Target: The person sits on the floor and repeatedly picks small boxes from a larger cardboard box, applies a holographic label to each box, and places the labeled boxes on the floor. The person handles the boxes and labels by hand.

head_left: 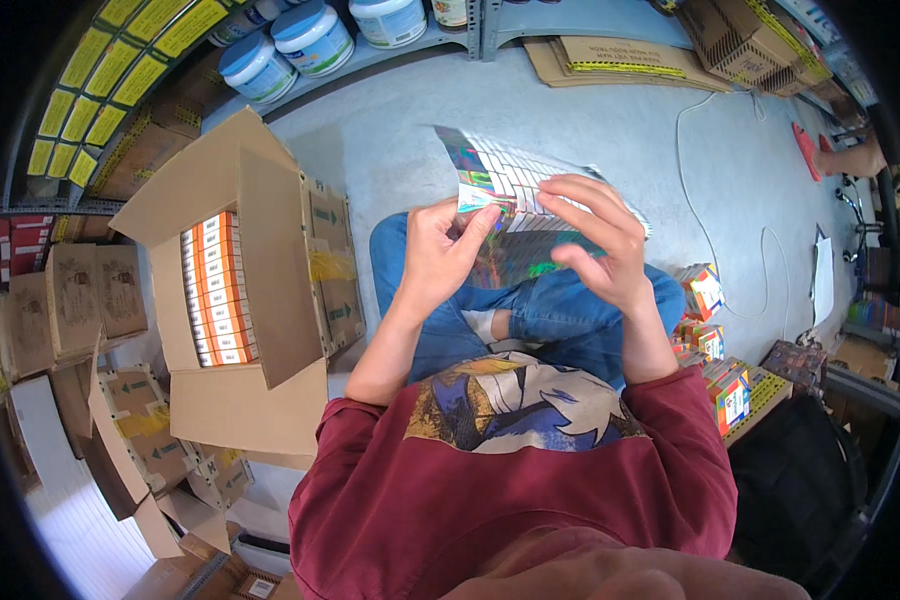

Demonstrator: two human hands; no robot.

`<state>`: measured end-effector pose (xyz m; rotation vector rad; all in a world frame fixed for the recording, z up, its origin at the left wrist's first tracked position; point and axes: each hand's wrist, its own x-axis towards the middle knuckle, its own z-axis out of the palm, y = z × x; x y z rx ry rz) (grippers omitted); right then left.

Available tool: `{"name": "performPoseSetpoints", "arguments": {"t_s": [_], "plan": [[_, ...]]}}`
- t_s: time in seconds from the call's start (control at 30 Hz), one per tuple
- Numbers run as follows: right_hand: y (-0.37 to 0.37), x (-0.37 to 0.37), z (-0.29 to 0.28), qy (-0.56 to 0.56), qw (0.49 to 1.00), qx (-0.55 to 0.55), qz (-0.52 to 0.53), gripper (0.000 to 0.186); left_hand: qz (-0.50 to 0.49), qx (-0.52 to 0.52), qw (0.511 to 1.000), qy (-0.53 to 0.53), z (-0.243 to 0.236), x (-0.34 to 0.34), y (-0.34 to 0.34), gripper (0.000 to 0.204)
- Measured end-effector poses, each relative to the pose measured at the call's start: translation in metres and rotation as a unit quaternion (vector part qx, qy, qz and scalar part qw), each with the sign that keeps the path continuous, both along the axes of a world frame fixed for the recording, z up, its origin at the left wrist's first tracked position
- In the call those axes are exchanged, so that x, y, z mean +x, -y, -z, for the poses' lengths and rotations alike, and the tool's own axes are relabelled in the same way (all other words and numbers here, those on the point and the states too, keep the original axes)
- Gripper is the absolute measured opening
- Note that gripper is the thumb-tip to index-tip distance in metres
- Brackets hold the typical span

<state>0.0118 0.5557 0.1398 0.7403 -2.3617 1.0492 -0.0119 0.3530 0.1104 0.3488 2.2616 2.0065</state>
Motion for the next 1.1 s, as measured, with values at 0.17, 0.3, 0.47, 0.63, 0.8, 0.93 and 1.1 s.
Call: {"name": "performPoseSetpoints", "arguments": {"t_s": [0.17,0.3,0.47,0.63,0.8,0.93,1.1], "plan": [[0.016,-0.005,0.011,0.067,0.995,-0.077,-0.003,0.036,0.042,-0.007,0.999,-0.003,-0.008,0.011,-0.001,0.015],[0.019,0.004,0.009,0.185,0.97,-0.154,-0.024,0.032,0.065,0.042,0.992,-0.104,-0.005,0.012,0.001,0.014],[0.028,0.01,0.01,0.141,0.981,-0.132,0.008,0.027,-0.051,-0.067,0.972,-0.221,-0.016,0.019,0.001,0.01],[0.038,0.012,0.007,0.11,0.988,-0.113,-0.001,0.018,-0.101,-0.092,0.941,-0.309,-0.027,0.02,-0.002,0.008],[0.041,0.012,0.009,0.144,0.975,-0.169,-0.008,0.011,-0.029,-0.155,0.956,-0.248,-0.038,0.024,0.015,0.006],[0.044,0.009,0.001,0.146,0.973,-0.176,-0.013,0.011,-0.029,-0.045,0.981,-0.187,-0.034,0.026,0.015,0.007],[0.052,0.009,0.001,0.053,0.987,-0.149,0.002,0.013,-0.063,-0.07,0.976,-0.194,-0.023,0.028,0.016,0.009]]}}
